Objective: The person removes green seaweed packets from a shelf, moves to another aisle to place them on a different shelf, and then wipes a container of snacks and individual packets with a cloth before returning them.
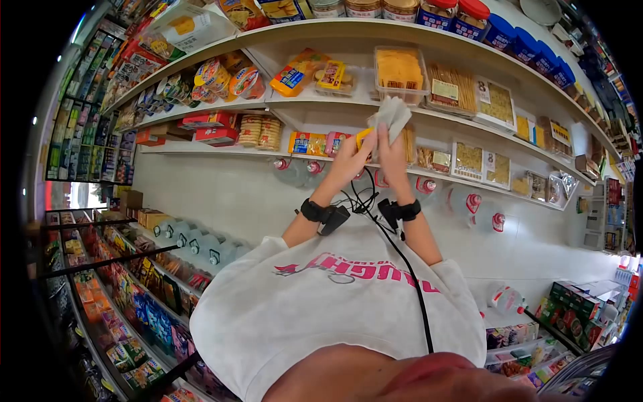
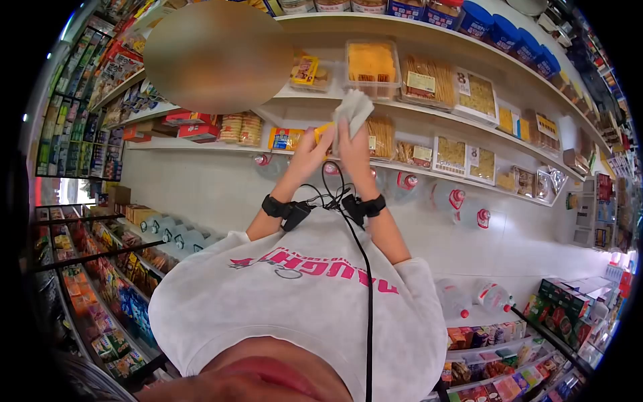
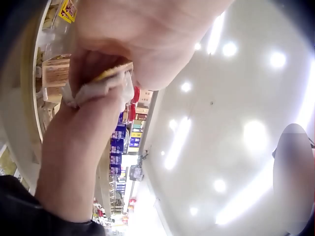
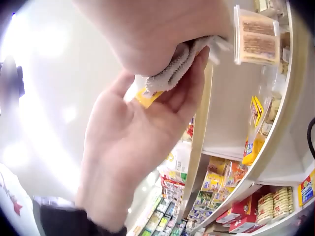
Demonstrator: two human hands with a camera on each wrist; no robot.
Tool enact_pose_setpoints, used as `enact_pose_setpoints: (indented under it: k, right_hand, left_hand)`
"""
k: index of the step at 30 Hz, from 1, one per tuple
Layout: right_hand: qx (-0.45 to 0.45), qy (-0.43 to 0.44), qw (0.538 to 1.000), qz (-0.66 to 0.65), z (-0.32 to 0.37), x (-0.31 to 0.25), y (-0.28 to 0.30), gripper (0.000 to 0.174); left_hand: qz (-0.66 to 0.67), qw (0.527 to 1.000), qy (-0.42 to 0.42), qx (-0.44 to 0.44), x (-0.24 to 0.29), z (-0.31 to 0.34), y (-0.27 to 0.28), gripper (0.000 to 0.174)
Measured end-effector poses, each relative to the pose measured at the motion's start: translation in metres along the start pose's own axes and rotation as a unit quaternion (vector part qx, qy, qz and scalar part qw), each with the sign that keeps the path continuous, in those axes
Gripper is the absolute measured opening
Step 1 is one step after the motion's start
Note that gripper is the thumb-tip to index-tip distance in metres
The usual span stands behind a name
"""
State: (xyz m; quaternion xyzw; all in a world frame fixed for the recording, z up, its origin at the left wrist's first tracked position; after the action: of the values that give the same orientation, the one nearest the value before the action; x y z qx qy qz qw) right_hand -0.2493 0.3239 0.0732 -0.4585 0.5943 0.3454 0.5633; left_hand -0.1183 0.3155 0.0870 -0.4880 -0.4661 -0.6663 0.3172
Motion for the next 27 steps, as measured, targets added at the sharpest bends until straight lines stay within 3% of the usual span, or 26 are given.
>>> enact_pose_setpoints:
  k: [1,2,5,6,9,12,15,18,21,22,25,27]
  right_hand:
    - [-0.019,-0.154,0.984,-0.088,-0.004,0.009,0.011,0.038]
    - [-0.028,-0.163,0.974,-0.155,-0.009,0.021,0.023,0.038]
    - [-0.126,-0.151,0.969,-0.150,-0.015,0.026,0.040,0.038]
    - [-0.135,-0.139,0.973,-0.125,-0.016,0.027,0.040,0.038]
    - [-0.127,0.028,0.990,0.049,-0.015,0.011,0.038,0.037]
    - [-0.098,-0.035,0.993,0.053,-0.015,0.021,0.035,0.036]
    - [0.038,-0.130,0.964,-0.230,-0.015,0.035,0.028,0.037]
    - [0.166,-0.160,0.890,-0.393,-0.023,0.046,0.016,0.036]
    - [-0.005,-0.159,0.966,-0.202,-0.021,0.038,-0.021,0.036]
    - [-0.025,-0.116,0.980,-0.158,-0.026,0.047,-0.034,0.034]
    - [-0.011,-0.169,0.970,-0.176,-0.051,0.085,-0.058,0.033]
    - [-0.029,-0.165,0.975,-0.145,-0.068,0.091,-0.079,0.031]
  left_hand:
    - [0.020,1.000,-0.017,0.016,0.002,0.001,-0.002,0.045]
    - [0.039,0.998,-0.033,0.032,0.003,0.004,-0.004,0.043]
    - [-0.063,0.994,0.080,0.027,-0.006,0.003,0.013,0.039]
    - [-0.086,0.995,0.025,0.038,-0.009,0.001,0.014,0.036]
    - [-0.163,0.978,-0.130,0.019,-0.006,-0.004,0.016,0.033]
    - [-0.144,0.983,0.020,-0.107,0.004,-0.001,0.024,0.031]
    - [-0.110,0.991,-0.001,-0.078,-0.005,-0.017,0.033,0.032]
    - [0.091,0.989,0.013,0.118,-0.011,-0.035,0.045,0.033]
    - [0.037,0.997,-0.013,0.073,-0.045,-0.061,0.051,0.032]
    - [-0.019,0.999,-0.008,0.049,-0.058,-0.071,0.054,0.027]
    - [-0.084,0.991,-0.105,0.030,-0.074,-0.090,0.080,0.023]
    - [-0.046,0.997,-0.063,-0.016,-0.085,-0.102,0.110,0.024]
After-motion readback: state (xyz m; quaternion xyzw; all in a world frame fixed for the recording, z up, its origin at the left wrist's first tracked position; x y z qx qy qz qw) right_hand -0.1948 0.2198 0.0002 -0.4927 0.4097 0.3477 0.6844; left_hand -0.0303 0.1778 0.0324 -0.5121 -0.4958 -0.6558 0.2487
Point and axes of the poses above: each hand's wrist, its own z-axis away from the middle knuckle, its own y-axis out of the back of the hand, x = y × z, the point moved 4 cm from there along -z, towards the middle knuckle, and after that the axes turned 10 degrees about -z, right-handed, at the moved point
